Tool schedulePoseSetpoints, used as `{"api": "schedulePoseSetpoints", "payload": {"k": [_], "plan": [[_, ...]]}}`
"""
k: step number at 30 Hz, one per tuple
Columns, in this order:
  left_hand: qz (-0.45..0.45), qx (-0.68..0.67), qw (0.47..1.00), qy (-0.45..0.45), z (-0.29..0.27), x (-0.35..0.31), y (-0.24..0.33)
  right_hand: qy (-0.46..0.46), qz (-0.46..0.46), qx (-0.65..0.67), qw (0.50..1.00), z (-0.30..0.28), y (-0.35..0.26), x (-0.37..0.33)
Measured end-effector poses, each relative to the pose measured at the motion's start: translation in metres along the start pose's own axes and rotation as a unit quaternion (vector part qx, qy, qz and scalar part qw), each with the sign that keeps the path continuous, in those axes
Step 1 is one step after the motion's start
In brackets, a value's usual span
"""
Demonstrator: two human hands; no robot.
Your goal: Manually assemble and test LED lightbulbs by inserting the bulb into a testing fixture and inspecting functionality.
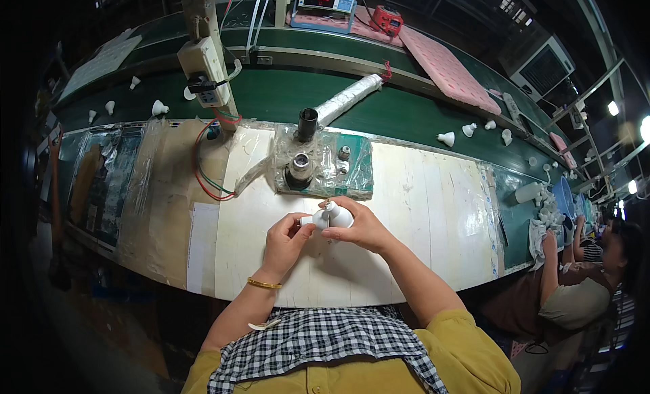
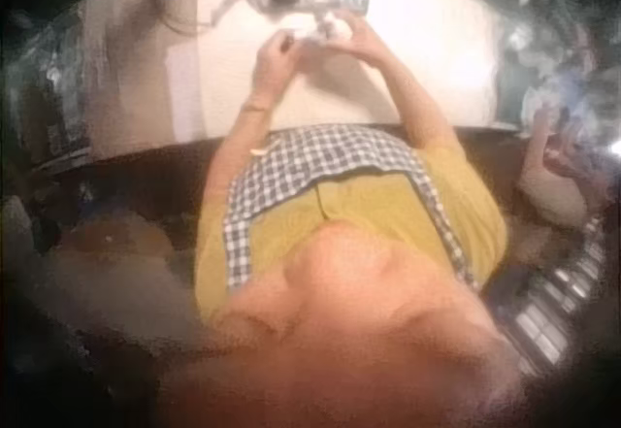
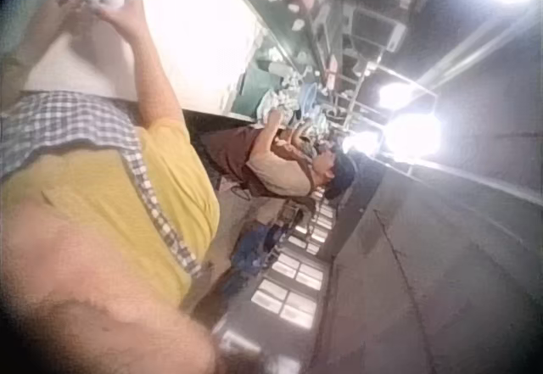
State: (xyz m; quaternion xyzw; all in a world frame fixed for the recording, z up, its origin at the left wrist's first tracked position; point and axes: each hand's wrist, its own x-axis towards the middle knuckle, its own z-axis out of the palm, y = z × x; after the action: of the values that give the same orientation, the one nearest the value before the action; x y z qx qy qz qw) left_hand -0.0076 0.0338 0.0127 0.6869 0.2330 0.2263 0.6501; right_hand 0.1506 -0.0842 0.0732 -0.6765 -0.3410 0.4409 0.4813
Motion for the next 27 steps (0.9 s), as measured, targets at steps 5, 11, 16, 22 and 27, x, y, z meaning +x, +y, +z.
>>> {"api": "schedulePoseSetpoints", "payload": {"k": [5, 11, 16, 22, 27], "plan": [[0.025, -0.018, 0.999, 0.016, 0.003, 0.000, 0.005, 0.167, -0.053, -0.056, 0.983, -0.023, -0.008, 0.014], [0.023, -0.001, 1.000, -0.003, 0.003, 0.000, 0.000, 0.288, -0.082, -0.285, 0.910, -0.064, 0.000, 0.048], [0.026, 0.008, 1.000, -0.003, 0.002, 0.001, 0.000, 0.282, -0.078, -0.303, 0.907, -0.065, 0.001, 0.055], [0.031, 0.016, 0.999, -0.004, 0.002, 0.004, 0.004, 0.287, -0.121, -0.357, 0.880, -0.071, 0.006, 0.060], [0.024, 0.014, 1.000, -0.006, 0.003, 0.001, 0.004, 0.275, -0.091, -0.344, 0.893, -0.070, 0.004, 0.057]]}}
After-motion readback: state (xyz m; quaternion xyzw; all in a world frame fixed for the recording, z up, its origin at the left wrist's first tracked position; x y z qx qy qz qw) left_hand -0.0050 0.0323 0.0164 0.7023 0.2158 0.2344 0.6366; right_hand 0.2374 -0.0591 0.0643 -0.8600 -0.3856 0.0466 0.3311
